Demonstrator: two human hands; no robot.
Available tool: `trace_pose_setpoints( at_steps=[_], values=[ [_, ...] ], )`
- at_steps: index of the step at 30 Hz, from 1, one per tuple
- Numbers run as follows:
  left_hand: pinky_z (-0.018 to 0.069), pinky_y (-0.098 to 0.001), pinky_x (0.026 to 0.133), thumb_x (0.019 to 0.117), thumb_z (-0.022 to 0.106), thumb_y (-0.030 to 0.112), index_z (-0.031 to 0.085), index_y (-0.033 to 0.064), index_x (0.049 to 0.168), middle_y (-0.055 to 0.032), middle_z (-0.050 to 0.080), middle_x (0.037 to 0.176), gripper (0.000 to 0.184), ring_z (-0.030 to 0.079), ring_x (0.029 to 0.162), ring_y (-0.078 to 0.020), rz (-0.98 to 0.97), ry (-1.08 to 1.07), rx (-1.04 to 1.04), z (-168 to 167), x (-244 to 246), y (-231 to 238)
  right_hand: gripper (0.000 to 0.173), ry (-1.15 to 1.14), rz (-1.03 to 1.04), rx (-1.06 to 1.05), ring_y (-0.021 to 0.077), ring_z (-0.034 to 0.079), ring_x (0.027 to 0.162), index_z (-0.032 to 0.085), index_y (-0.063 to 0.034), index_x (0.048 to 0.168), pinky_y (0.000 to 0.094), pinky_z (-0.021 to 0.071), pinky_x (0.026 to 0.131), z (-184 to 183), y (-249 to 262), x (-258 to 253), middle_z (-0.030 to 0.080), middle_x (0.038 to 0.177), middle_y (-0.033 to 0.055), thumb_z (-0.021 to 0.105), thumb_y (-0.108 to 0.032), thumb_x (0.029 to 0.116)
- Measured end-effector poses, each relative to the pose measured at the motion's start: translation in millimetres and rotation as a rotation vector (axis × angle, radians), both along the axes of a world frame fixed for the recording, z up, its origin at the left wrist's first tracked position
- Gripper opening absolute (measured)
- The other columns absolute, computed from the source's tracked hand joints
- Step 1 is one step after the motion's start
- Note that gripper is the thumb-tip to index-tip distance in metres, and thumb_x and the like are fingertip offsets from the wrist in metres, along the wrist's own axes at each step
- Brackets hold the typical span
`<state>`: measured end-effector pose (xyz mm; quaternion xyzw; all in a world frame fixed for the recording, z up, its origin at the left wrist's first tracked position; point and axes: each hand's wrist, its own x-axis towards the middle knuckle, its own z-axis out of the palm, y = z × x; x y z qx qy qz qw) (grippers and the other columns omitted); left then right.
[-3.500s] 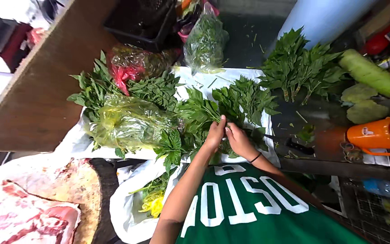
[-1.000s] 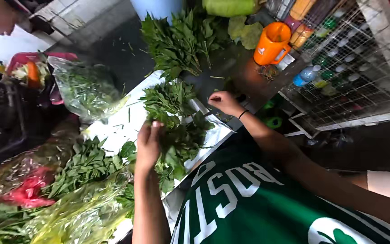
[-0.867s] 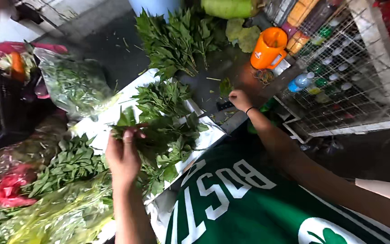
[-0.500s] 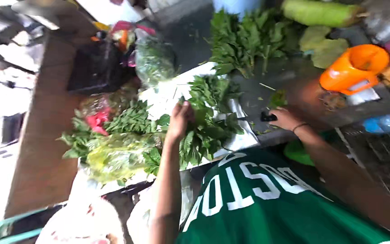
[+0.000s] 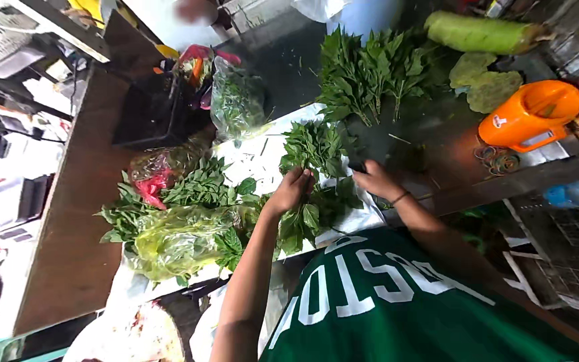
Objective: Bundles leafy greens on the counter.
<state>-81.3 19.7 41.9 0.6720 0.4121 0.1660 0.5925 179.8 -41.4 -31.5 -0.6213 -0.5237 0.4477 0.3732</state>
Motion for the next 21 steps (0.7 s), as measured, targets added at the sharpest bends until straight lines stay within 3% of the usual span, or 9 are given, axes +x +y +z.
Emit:
trace_pose_setpoints(
  at_steps=[2, 5, 10, 18, 20, 21],
  values=[
    [0.0452, -0.0254, 0.058, 0.1134, 0.031, 0.024, 0.054, 0.0065, 0.11, 0.001, 0.051, 0.073, 0.029, 0.049, 0.061, -0.008, -0.011, 0.045, 0.001, -3.6, 8.4, 1.4, 0.027, -0.121, -0.001, 0.038, 0.0268, 0.068, 0.08, 0.07, -0.0048, 0.11, 0.0544, 0.0566, 0.075, 8.3, 20.7, -28.7, 0.069, 0.089, 0.0127, 0.064, -0.026, 0.0958],
    [0.0411, -0.0259, 0.054, 0.113, 0.036, 0.026, 0.054, 0.0082, 0.106, 0.0015, 0.047, 0.071, 0.027, 0.044, 0.057, -0.0081, -0.017, 0.134, -0.009, -4.0, 14.3, 7.0, 0.029, -0.394, 0.023, 0.02, 0.0307, 0.07, 0.084, 0.071, -0.0101, 0.107, 0.0589, 0.0565, 0.074, 22.1, 34.0, -59.6, 0.071, 0.088, 0.0115, 0.063, -0.036, 0.0956],
    [0.0476, -0.0299, 0.061, 0.113, 0.037, 0.027, 0.057, 0.0047, 0.108, -0.0019, 0.052, 0.075, 0.03, 0.052, 0.063, -0.0119, -0.057, 0.18, 0.052, -16.9, 8.2, 23.5, 0.031, -0.507, 0.049, 0.009, 0.0335, 0.071, 0.084, 0.069, -0.0104, 0.106, 0.0585, 0.0563, 0.073, 28.6, 39.8, -78.6, 0.071, 0.086, 0.0123, 0.064, -0.04, 0.0966],
    [0.0517, -0.0464, 0.065, 0.1126, 0.036, 0.032, 0.058, 0.0036, 0.115, -0.0131, 0.058, 0.082, 0.036, 0.059, 0.07, -0.0255, -0.051, 0.503, 0.136, -16.9, -12.5, 4.4, 0.031, -0.5, 0.162, -0.178, 0.0375, 0.07, 0.1, 0.07, -0.012, 0.116, 0.0624, 0.0549, 0.085, -19.5, 58.5, -92.9, 0.073, 0.102, 0.0165, 0.067, -0.035, 0.096],
    [0.0558, -0.0524, 0.071, 0.1114, 0.04, 0.029, 0.06, 0.0024, 0.122, -0.018, 0.065, 0.091, 0.035, 0.065, 0.078, -0.0306, -0.071, 0.527, 0.165, -14.5, -21.2, 0.5, 0.032, -0.517, 0.17, -0.004, 0.0376, 0.071, 0.097, 0.071, -0.0115, 0.118, 0.062, 0.0556, 0.082, -22.7, 47.8, -92.3, 0.073, 0.1, 0.0169, 0.063, -0.036, 0.0988],
    [0.0556, -0.0522, 0.072, 0.1114, 0.041, 0.029, 0.059, 0.0024, 0.122, -0.0181, 0.065, 0.092, 0.034, 0.065, 0.079, -0.0305, -0.072, 0.509, 0.168, -9.5, -26.6, -3.4, 0.033, -0.543, 0.09, 0.241, 0.0363, 0.071, 0.084, 0.073, -0.0074, 0.109, 0.0588, 0.057, 0.072, -13.2, 28.5, -93.6, 0.072, 0.09, 0.0175, 0.06, -0.036, 0.1004]
  ],
)
